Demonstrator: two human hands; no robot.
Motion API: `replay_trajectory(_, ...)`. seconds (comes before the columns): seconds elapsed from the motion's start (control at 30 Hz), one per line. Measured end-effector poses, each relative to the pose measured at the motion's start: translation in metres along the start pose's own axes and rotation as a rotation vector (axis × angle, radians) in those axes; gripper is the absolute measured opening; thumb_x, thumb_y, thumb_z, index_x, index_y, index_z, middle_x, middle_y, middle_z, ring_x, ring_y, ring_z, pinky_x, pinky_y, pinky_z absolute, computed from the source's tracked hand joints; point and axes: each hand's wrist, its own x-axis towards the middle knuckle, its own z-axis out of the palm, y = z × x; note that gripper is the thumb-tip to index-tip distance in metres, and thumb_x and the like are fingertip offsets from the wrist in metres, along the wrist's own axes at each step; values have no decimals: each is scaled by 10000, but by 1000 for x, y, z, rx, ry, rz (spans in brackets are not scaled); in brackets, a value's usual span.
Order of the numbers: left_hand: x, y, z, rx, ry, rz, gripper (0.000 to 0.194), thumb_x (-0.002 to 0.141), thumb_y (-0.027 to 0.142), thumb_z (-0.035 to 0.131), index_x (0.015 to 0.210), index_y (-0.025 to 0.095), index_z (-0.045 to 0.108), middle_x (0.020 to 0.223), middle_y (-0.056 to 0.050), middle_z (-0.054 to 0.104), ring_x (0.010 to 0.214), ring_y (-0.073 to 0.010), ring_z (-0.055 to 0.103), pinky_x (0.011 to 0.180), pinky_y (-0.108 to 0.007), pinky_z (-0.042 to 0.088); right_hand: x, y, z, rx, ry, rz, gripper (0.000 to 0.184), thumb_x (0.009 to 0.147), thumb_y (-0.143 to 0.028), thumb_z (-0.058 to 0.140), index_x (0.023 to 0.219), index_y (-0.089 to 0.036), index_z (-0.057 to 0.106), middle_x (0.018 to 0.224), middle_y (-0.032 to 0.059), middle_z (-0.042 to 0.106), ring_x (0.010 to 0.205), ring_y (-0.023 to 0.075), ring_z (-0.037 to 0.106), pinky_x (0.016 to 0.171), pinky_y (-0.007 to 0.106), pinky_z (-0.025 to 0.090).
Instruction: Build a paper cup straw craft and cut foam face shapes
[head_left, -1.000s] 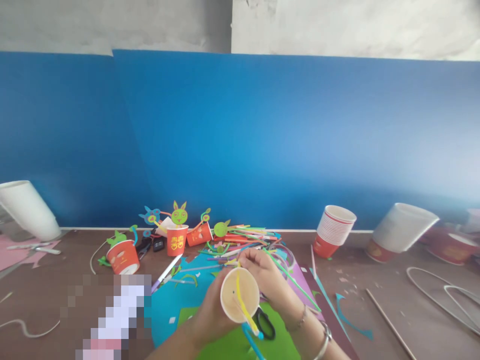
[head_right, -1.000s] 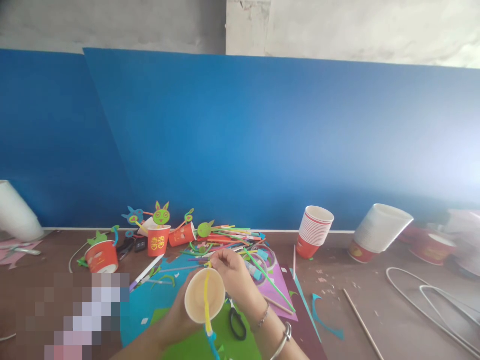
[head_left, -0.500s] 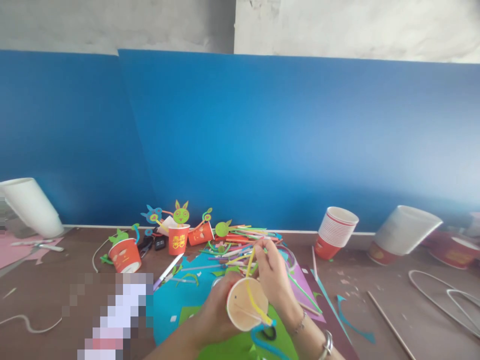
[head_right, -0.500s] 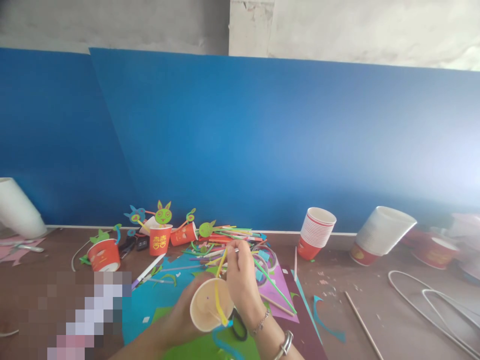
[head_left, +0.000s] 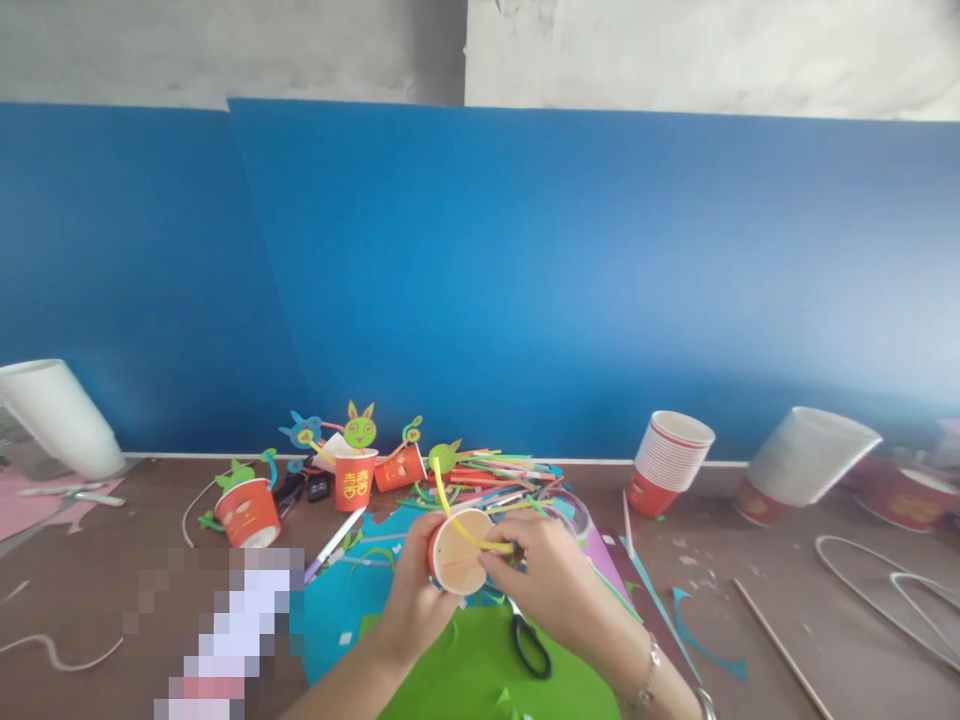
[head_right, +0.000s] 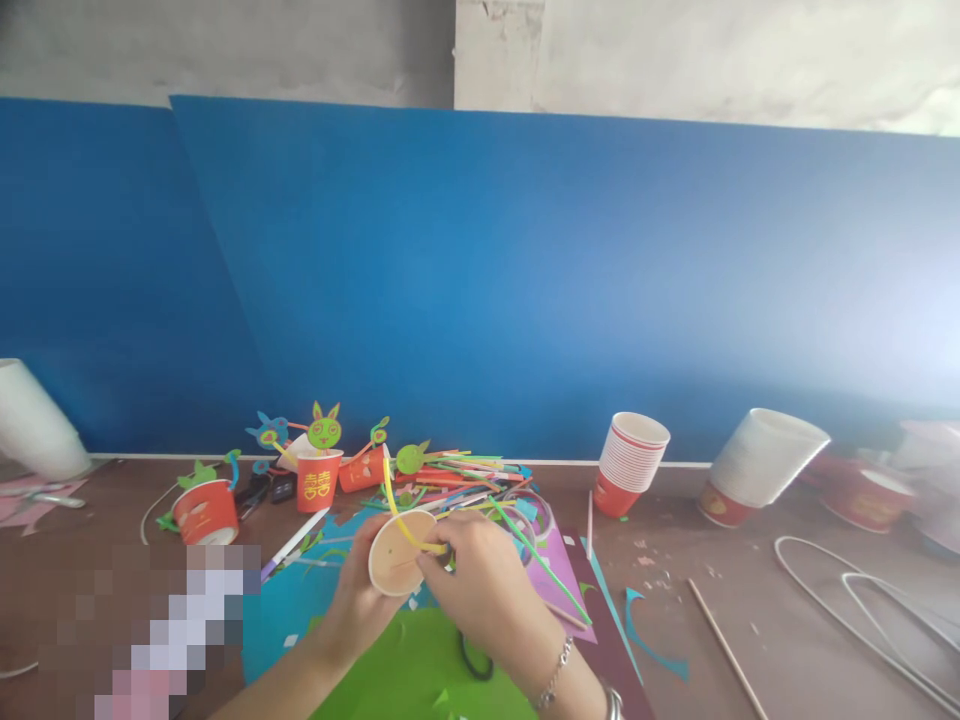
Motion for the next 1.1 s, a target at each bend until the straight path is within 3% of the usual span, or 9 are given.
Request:
replay_trajectory(0.27,-1,3,0,-45,44,15,501,735,229,685,1176,234,446,1090,-68,605,961,-240,623,819,-389,531,0,-1,21,-10,192,-21,146,746,-116,560,646,-179,645,674,20,626,680,163,546,623,241,376)
replay_trajectory(0.57,-2,6,0,-59,-49,1,497,793,219,624,1229,255,389,1133,-64,568,1013,-256,597,858,-407,514,1,-1,24,-28,206,-3,167,758,-144,542,683,-193,683,712,41,661,710,184,571,642,256,403)
replay_trajectory(0.8,-2,-7,-2,174,-35,215,520,769,183,641,1216,260,388,1144,-93,545,1065,-270,555,895,-465,482,-2,-3,8,-3,106,118,180,760,-209,536,656,-206,683,630,17,648,555,150,523,520,239,349)
replay_trajectory(0.93,-6,-4,2,132,-32,120,621,736,226,686,1254,256,344,1159,-102,551,1049,-279,572,881,-458,499,-2,-4,7,0,147,105,158,752,-201,546,710,-211,698,699,28,677,636,175,563,570,250,373)
replay_trajectory(1.1,-7,1,3,12,-35,-2,607,725,218,703,1233,255,375,1145,-81,560,1017,-280,590,866,-432,507,0,-6,14,-69,131,57,168,748,-160,541,649,-199,671,689,35,665,669,182,575,608,255,378)
